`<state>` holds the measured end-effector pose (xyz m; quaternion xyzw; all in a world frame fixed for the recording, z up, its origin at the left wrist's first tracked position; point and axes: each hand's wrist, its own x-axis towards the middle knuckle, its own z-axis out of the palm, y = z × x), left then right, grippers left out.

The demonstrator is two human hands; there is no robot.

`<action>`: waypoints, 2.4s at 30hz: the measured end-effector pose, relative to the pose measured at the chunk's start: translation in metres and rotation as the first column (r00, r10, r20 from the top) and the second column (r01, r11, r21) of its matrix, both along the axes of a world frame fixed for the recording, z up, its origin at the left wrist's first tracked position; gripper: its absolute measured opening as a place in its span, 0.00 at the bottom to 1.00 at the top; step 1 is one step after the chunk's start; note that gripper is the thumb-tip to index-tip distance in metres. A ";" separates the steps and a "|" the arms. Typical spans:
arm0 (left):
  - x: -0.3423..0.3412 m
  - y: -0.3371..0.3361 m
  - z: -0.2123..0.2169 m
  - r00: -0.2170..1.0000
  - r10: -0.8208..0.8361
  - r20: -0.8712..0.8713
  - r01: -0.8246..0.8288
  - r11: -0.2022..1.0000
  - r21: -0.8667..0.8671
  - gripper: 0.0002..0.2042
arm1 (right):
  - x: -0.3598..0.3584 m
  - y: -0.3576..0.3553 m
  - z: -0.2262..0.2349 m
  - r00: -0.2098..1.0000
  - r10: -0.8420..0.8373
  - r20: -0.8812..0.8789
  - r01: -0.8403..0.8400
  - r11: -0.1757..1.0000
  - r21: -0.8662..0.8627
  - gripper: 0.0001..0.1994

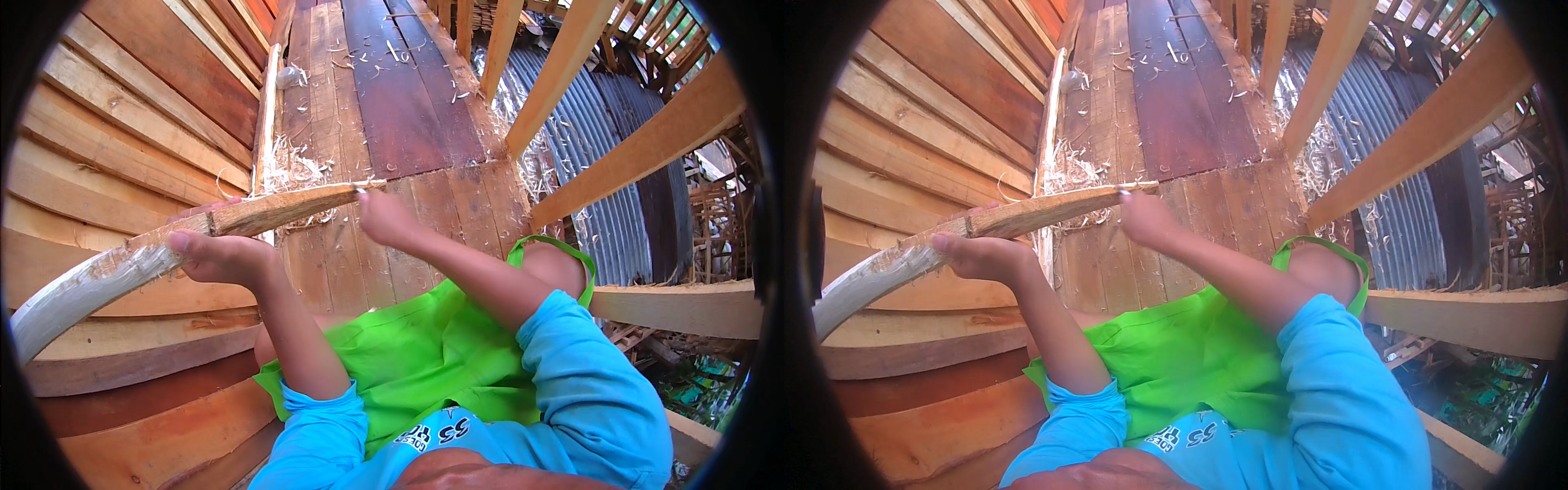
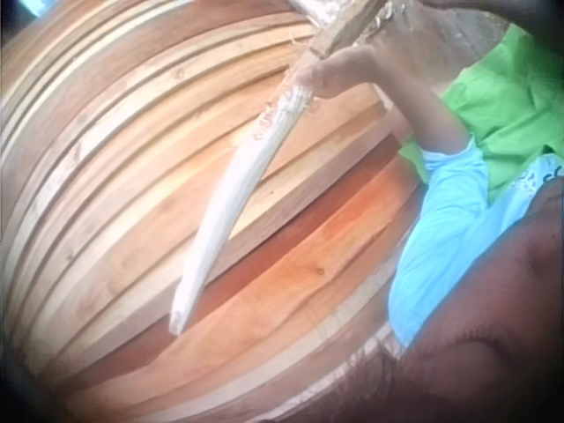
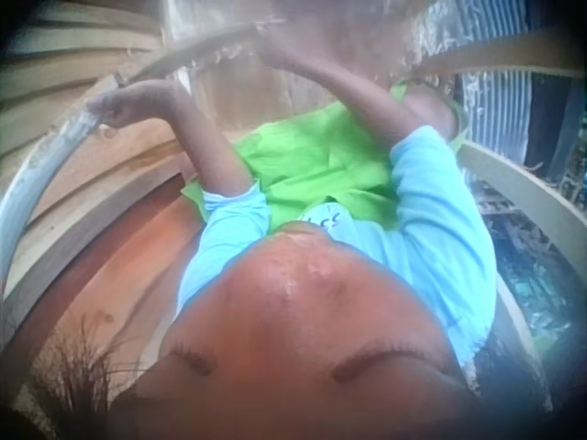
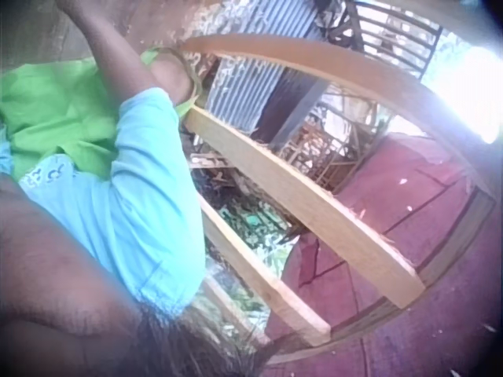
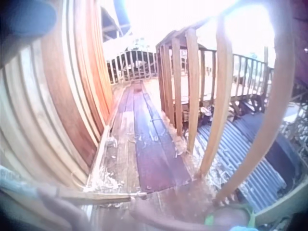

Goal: The person is carving a long, curved piece of wood using a knife. They hold the wood with their left hand and use the knife in their right hand to shave off thin strips of wood, creating wood shavings on the floor.

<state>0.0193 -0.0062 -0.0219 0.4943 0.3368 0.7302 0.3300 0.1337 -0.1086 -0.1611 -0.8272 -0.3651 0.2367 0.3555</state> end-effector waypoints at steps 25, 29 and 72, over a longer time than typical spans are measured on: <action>-0.002 0.004 -0.002 1.000 -0.009 0.011 0.008 0.999 0.045 0.33 | -0.016 -0.002 0.034 0.991 0.125 -0.051 -0.119 0.988 0.094 0.16; 0.007 -0.003 0.004 1.000 -0.025 0.011 0.024 0.998 0.054 0.32 | 0.021 -0.015 -0.026 0.993 0.000 -0.117 0.002 1.000 0.017 0.17; 0.000 0.004 0.001 0.999 -0.005 -0.046 0.009 0.996 0.090 0.36 | 0.055 -0.014 -0.051 0.939 0.013 0.345 0.049 0.984 -0.172 0.13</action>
